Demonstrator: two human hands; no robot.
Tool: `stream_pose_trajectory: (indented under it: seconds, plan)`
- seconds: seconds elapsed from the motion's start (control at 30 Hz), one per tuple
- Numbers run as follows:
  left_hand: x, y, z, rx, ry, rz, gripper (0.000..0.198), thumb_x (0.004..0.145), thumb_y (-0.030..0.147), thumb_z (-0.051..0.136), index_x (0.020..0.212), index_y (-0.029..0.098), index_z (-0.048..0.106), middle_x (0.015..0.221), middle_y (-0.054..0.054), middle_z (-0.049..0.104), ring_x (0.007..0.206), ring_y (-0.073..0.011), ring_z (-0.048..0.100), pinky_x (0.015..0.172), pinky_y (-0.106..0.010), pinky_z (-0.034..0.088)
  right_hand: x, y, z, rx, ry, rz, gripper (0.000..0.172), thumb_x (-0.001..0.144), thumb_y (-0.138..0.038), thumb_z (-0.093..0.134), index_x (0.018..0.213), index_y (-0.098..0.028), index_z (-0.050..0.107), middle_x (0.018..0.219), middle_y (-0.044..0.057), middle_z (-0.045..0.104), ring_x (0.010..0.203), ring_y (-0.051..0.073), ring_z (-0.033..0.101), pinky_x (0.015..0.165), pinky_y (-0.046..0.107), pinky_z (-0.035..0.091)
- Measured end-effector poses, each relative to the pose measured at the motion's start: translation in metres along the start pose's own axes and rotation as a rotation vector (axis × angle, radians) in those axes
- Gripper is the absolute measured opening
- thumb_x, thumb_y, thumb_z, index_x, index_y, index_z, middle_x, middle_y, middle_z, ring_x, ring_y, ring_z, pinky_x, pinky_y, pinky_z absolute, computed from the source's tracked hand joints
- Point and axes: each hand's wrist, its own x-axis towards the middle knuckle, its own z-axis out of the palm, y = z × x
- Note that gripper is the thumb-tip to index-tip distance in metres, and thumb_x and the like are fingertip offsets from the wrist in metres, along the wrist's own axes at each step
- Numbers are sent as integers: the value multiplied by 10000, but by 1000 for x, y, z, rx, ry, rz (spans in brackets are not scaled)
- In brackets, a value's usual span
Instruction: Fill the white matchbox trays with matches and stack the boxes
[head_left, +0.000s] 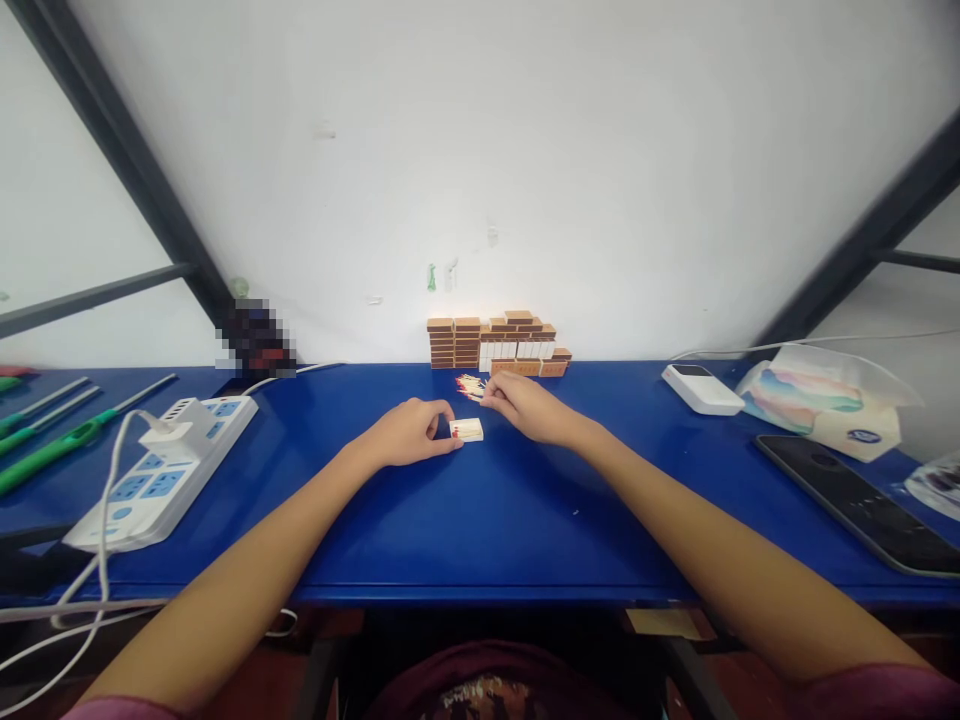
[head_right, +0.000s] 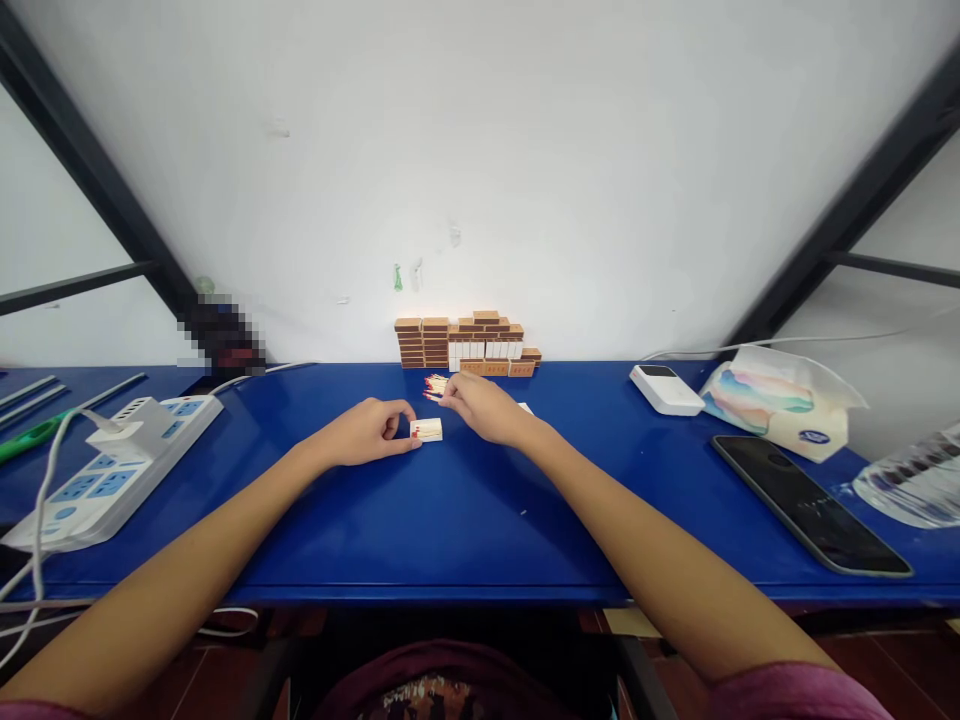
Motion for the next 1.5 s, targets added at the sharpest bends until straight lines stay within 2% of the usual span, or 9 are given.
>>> stream_pose_trajectory:
  seconds: [0.13,0.23,0.47,0.7,0.83,0.97,1.1,1.3,1.5]
  plan:
    - [0,-1,1,9,11,22,401,910,570,687,1092,213,668,717,22,667,630,-160,596,587,-276,363,-4,-19,8,18,-90,-1,156,1043,-282,539,916,-203,585,983,61,649,859,187,574,757,295,406]
    - [0,-2,1,16,14,27,394,913,577,681,1057,211,662,735,14,673,634,-159,596,584,-277,361,-4,-23,16,24,-139,17,134,1033,-246,558,911,-201,591,927,46,647,855,185,566,750,290,396]
    - [0,0,0,8,0,17,371,910,563,685,1021,211,648,756,9,678,629,-157,593,578,-281,359,-3,-18,18,-18,-96,-32,104,1014,-236,613,916,-201,617,878,26,628,829,176,551,721,278,370]
    - [0,0,0,3,2,7,386,904,570,691,1057,217,662,771,0,688,638,-167,602,585,-280,354,-3,-15,9,-69,-162,-51,110,993,-198,641,883,-196,632,857,23,636,810,169,538,706,274,346]
    - [0,0,0,17,2,6,370,907,550,687,1062,215,663,765,2,690,642,-168,606,583,-280,351,-3,-18,15,-37,-138,-53,85,986,-211,657,902,-193,658,835,18,639,803,166,548,702,272,347]
    - [0,0,2,56,16,25,335,910,510,675,1062,212,673,748,6,684,619,-161,596,571,-284,339,-2,-21,25,11,-115,-74,148,1014,-262,641,887,-190,666,821,17,640,780,162,551,712,274,364]
    - [1,1,4,75,33,53,313,908,494,666,1050,215,668,760,4,690,621,-158,598,576,-282,349,-2,-22,29,42,-113,-102,149,1006,-273,666,884,-189,667,849,24,656,776,162,567,714,273,382]
    - [0,6,3,87,32,64,290,910,499,672,966,216,636,740,8,681,625,-164,597,588,-286,346,-2,-20,23,-1,-95,-107,135,1023,-257,629,912,-193,670,896,43,684,816,177,587,717,281,384]
    - [-1,9,2,119,29,71,300,915,497,657,1004,211,655,758,-3,691,624,-165,596,588,-287,342,-3,-22,24,28,-138,-115,64,992,-209,667,942,-183,697,915,39,688,815,164,602,738,273,411]
